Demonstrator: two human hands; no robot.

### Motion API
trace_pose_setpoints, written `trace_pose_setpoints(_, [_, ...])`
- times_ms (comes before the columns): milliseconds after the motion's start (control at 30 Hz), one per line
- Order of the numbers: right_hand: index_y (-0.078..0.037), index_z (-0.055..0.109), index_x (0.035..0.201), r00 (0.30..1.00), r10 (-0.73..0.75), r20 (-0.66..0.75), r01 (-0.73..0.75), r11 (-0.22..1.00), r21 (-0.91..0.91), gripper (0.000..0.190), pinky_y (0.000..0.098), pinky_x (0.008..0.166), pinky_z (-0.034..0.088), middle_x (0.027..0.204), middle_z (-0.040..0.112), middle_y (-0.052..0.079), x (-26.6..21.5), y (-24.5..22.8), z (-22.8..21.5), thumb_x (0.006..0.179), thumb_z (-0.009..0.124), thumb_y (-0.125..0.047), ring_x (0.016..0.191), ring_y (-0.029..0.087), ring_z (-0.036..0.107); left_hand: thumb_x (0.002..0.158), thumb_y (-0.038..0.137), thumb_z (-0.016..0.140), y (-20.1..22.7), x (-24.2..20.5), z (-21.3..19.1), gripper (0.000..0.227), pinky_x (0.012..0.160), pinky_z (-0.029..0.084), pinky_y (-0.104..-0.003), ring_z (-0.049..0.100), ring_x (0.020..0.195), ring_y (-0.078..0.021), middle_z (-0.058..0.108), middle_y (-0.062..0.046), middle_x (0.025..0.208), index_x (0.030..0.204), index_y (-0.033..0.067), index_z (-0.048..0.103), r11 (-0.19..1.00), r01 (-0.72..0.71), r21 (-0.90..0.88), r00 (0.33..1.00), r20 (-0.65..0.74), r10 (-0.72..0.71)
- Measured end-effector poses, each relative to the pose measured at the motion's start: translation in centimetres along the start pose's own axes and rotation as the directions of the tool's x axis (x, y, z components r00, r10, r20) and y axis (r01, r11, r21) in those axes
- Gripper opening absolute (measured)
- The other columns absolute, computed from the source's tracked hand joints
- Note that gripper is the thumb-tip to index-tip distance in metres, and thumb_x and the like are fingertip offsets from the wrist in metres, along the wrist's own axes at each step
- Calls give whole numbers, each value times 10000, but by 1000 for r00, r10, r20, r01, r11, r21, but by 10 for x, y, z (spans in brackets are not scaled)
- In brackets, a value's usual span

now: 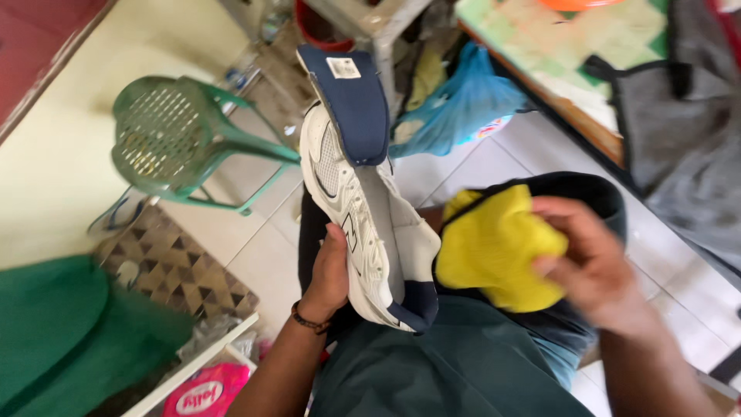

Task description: The person cleans a white shoe by hand using a small brush and a yellow cloth, scrubbing the exterior surfaces and wiping the inside.

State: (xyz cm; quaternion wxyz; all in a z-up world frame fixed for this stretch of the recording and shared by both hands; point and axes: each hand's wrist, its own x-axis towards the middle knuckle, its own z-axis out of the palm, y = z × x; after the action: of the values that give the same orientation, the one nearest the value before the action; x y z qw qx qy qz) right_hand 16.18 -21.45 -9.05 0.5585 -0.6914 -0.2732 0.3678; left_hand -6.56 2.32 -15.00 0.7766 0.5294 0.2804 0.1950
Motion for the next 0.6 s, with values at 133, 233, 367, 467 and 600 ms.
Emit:
trace_pose_setpoints(133, [2,488,1305,937,-301,176,321,942,-96,919,457,1016,387,1231,550,166,10,-44,68,531,926,-231,1174,330,548,990,521,177,26,-2,35,786,1121,143,-581,228,1350,-462,229,-357,1454,1422,-134,131,991,-79,111,978,202,56])
trace_pose_setpoints(233, [-77,480,1340,941,-291,174,327,912,-246,840,463,840,510,1125,548,137,12,-44,84,623,884,-246,887,315,620,932,513,325,24,-1,46,799,1119,173,-535,244,1371,-365,212,-235,1513,1478,-25,101,975,-144,167,948,305,88])
trace_pose_setpoints(367, [-40,630,1106,924,-381,-44,314,815,-487,418,471,704,520,921,615,151,7,-11,70,748,736,-226,808,387,638,945,527,317,16,-4,44,783,1125,172,-536,224,1380,-360,201,-231,1520,1478,-15,132,967,-189,172,927,355,118])
trace_pose_setpoints(467, [-47,646,1092,929,-249,-274,138,919,-369,377,375,567,493,744,618,114,-2,-33,42,746,738,-165,653,271,595,950,537,340,24,-2,54,785,1119,185,-548,243,1369,-357,239,-247,1503,1472,-22,162,972,-204,115,908,393,144])
trace_pose_setpoints(600, [-50,577,1118,984,61,-169,-52,997,59,518,246,585,527,867,650,30,-44,-50,27,691,731,-299,730,106,607,986,564,318,44,-3,72,734,1193,233,-403,323,1403,-299,356,-183,1473,1432,-17,281,920,-334,203,914,309,263])
